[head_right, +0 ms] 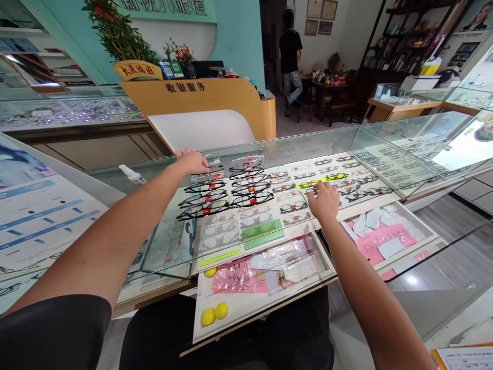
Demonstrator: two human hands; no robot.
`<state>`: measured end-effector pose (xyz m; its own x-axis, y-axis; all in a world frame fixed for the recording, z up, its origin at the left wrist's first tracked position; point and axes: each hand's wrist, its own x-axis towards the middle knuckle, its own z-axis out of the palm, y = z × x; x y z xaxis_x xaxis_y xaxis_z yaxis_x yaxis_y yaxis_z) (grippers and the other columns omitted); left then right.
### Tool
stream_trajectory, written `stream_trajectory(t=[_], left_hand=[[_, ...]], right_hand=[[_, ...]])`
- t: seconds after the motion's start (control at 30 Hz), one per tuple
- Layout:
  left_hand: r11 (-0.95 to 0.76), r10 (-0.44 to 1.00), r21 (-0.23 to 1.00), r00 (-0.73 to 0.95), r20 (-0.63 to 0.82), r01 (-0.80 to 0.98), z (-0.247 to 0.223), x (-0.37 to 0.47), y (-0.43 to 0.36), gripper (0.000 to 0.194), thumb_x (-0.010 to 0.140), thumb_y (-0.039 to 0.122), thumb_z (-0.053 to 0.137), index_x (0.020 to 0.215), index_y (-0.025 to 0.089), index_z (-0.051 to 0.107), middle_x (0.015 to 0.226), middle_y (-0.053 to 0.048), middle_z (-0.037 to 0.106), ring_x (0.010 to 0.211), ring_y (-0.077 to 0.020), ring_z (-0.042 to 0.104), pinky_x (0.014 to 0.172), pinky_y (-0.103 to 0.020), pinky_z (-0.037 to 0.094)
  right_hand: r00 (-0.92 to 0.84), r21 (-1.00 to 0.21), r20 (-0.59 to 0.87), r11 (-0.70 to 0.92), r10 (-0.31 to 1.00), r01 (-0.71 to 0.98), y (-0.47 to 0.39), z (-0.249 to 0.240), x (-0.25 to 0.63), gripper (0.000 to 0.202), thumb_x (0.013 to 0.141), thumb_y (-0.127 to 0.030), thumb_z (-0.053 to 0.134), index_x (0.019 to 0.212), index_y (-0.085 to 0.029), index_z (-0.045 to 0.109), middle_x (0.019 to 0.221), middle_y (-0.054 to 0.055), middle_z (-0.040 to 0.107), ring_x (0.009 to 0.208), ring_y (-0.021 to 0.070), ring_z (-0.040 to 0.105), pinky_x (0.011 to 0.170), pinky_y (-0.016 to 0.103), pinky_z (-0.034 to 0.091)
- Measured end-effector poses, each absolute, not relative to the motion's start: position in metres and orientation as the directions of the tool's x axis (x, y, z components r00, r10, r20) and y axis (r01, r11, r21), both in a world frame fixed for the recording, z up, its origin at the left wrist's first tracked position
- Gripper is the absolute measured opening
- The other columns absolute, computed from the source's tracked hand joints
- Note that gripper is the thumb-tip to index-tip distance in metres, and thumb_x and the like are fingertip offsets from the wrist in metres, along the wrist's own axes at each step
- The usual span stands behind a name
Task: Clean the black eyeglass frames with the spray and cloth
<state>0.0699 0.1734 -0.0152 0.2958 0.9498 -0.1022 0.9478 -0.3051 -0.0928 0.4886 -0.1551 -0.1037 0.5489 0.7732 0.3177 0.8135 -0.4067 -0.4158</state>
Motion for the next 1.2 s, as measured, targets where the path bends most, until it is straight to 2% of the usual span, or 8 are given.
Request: stream_trajectory(t=[0.27, 0.43, 0.6, 0.7, 0.87, 1.0, 1.2], left_hand=[[-0.317, 0.941, -0.09, 0.301, -0.156, 0.944, -0.01, 0.073, 0.177, 0.034, 0.069, 0.059, 0.082, 0.08, 0.027, 0.086, 0.102, -0.019, 0.083, 0.144, -0.0535, 0.05, 0.124, -0.066, 0.029], [-0.3, 0.944, -0.09, 0.282, -0.173, 0.95, -0.007, 0.074, 0.18, 0.039, 0.073, 0.064, 0.077, 0.072, 0.025, 0.082, 0.092, -0.021, 0.079, 0.145, -0.0554, 0.05, 0.123, -0.065, 0.033], [-0.269, 0.954, -0.036, 0.261, -0.149, 0.962, -0.007, 0.074, 0.184, 0.053, 0.082, 0.072, 0.072, 0.078, 0.021, 0.084, 0.105, -0.027, 0.079, 0.151, -0.0576, 0.047, 0.125, -0.069, 0.03], [-0.26, 0.955, -0.036, 0.251, -0.156, 0.965, -0.007, 0.074, 0.187, 0.059, 0.084, 0.077, 0.066, 0.08, 0.021, 0.084, 0.108, -0.027, 0.08, 0.154, -0.0586, 0.046, 0.126, -0.069, 0.031], [-0.273, 0.953, -0.021, 0.268, -0.141, 0.962, -0.007, 0.073, 0.187, 0.06, 0.088, 0.077, 0.058, 0.101, 0.024, 0.084, 0.108, -0.025, 0.081, 0.152, -0.0572, 0.048, 0.121, -0.069, 0.034], [-0.271, 0.958, -0.012, 0.268, -0.104, 0.963, -0.01, 0.073, 0.188, 0.063, 0.085, 0.082, 0.059, 0.102, 0.024, 0.077, 0.101, -0.025, 0.079, 0.148, -0.0554, 0.052, 0.117, -0.066, 0.037], [-0.277, 0.956, 0.023, 0.277, -0.091, 0.961, -0.01, 0.081, 0.18, 0.075, 0.085, 0.089, 0.057, 0.113, 0.021, 0.075, 0.108, -0.026, 0.079, 0.147, -0.0544, 0.052, 0.119, -0.065, 0.035]], right_hand=[[0.551, -0.413, 0.311, -0.412, 0.774, 0.812, -0.155, -0.103, 0.488, 0.04, 0.101, -0.039, 0.052, 0.124, -0.018, 0.077, 0.142, 0.02, 0.074, 0.13, 0.0405, 0.06, 0.109, 0.054, 0.044], [0.55, -0.415, 0.322, -0.407, 0.77, 0.813, -0.155, -0.105, 0.489, 0.039, 0.101, -0.04, 0.053, 0.123, -0.019, 0.078, 0.14, 0.019, 0.075, 0.128, 0.0407, 0.059, 0.108, 0.054, 0.044], [0.549, -0.414, 0.321, -0.407, 0.772, 0.814, -0.155, -0.104, 0.49, 0.039, 0.101, -0.04, 0.054, 0.123, -0.019, 0.078, 0.142, 0.019, 0.075, 0.128, 0.0406, 0.06, 0.108, 0.054, 0.044], [0.551, -0.405, 0.306, -0.417, 0.777, 0.814, -0.155, -0.103, 0.489, 0.039, 0.101, -0.039, 0.053, 0.125, -0.018, 0.077, 0.143, 0.019, 0.074, 0.129, 0.0407, 0.06, 0.109, 0.054, 0.044], [0.553, -0.402, 0.306, -0.422, 0.775, 0.813, -0.156, -0.101, 0.488, 0.039, 0.102, -0.04, 0.053, 0.125, -0.019, 0.077, 0.143, 0.019, 0.074, 0.13, 0.0407, 0.06, 0.11, 0.053, 0.045], [0.554, -0.403, 0.302, -0.423, 0.775, 0.812, -0.156, -0.1, 0.487, 0.04, 0.102, -0.038, 0.053, 0.126, -0.018, 0.078, 0.143, 0.02, 0.074, 0.129, 0.041, 0.06, 0.11, 0.054, 0.045], [0.553, -0.397, 0.307, -0.424, 0.775, 0.814, -0.155, -0.103, 0.487, 0.041, 0.103, -0.038, 0.053, 0.128, -0.017, 0.079, 0.144, 0.019, 0.074, 0.13, 0.0403, 0.059, 0.11, 0.053, 0.044]])
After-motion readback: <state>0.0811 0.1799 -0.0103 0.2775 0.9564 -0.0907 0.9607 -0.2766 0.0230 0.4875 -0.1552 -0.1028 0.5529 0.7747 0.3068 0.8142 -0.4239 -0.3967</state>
